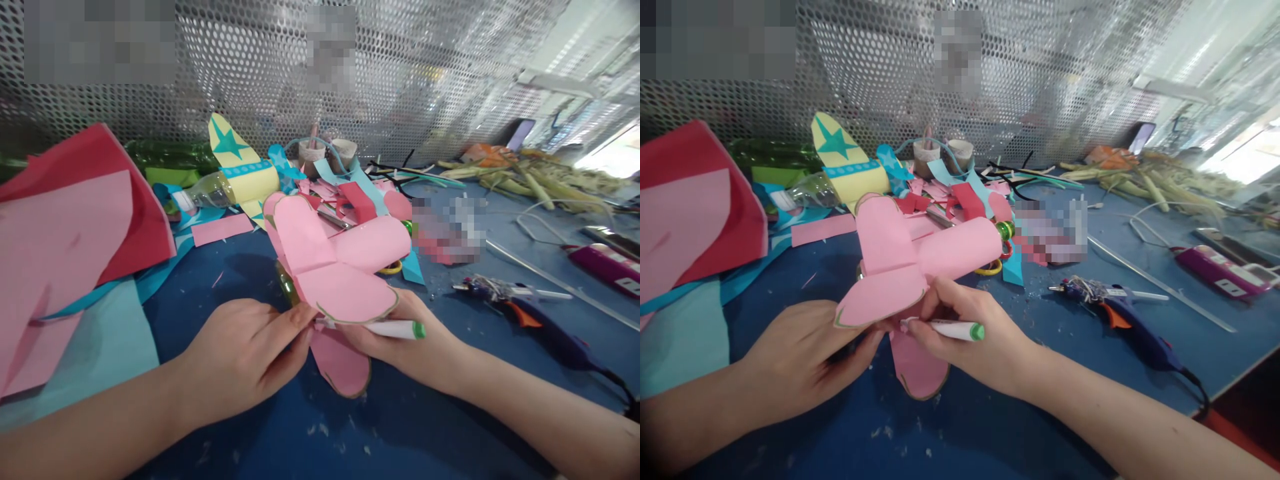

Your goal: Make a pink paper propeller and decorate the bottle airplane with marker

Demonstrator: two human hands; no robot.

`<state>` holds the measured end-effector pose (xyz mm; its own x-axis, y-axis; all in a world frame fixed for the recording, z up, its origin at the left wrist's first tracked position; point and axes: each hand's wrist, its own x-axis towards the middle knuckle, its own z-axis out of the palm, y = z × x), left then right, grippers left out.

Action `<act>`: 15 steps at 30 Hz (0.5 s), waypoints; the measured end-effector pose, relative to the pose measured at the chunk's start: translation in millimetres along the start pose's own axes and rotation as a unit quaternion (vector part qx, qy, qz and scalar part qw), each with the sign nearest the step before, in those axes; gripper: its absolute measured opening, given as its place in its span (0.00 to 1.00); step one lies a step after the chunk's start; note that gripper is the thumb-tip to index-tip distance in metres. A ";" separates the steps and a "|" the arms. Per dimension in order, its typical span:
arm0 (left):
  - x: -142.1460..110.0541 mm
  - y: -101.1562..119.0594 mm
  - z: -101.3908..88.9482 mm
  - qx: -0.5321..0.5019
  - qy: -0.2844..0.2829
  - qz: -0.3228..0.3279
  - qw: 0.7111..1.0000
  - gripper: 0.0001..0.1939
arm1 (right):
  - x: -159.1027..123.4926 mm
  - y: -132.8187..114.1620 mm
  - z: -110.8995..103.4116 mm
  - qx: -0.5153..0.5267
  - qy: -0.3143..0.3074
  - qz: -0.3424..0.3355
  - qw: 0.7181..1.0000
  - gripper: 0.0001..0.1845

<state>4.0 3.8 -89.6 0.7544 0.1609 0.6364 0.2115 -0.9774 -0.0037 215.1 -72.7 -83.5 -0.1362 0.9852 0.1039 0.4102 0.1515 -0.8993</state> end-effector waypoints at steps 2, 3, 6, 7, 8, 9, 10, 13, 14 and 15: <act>0.1 -0.3 -0.5 -0.006 0.000 0.005 1.000 0.10 | -0.4 0.3 0.4 -0.014 -0.002 0.004 1.000 0.05; 0.4 -0.4 -0.7 -0.005 0.000 0.006 1.000 0.10 | -0.7 0.4 0.8 -0.014 -0.004 0.005 1.000 0.05; 1.9 -0.8 -1.6 -0.004 -0.001 0.010 1.000 0.08 | -1.7 0.5 1.9 0.003 -0.010 0.002 1.000 0.05; 2.4 -0.8 -2.0 -0.003 -0.003 0.010 1.000 0.08 | -1.9 0.6 2.2 0.010 -0.011 0.002 1.000 0.05; 2.9 -0.7 -2.3 -0.003 -0.004 0.011 1.000 0.07 | -2.0 0.8 2.4 0.017 -0.009 0.001 1.000 0.04; 3.3 -0.5 -2.6 -0.002 -0.007 0.012 1.000 0.06 | -2.0 1.1 2.5 0.022 -0.007 0.000 1.000 0.04; 3.7 -0.4 -2.8 -0.001 -0.010 0.013 1.000 0.06 | -1.9 1.6 2.6 0.028 -0.004 0.001 1.000 0.04; 3.9 -0.1 -2.7 -0.001 -0.012 0.012 1.000 0.06 | -1.8 2.8 2.8 0.033 -0.001 0.002 0.999 0.04; 3.8 0.0 -2.7 -0.003 -0.010 0.011 1.000 0.06 | -1.7 3.1 2.9 0.031 -0.002 0.003 1.000 0.04; 3.7 0.0 -2.7 -0.004 -0.009 0.010 1.000 0.07 | -1.6 3.2 3.1 0.030 -0.004 0.004 1.000 0.04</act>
<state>5.1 4.1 -85.1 0.7690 0.1441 0.6228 0.1912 -0.9815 -0.0090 213.9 -74.0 -87.9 -0.1406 0.9857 0.0930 0.3566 0.1380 -0.9240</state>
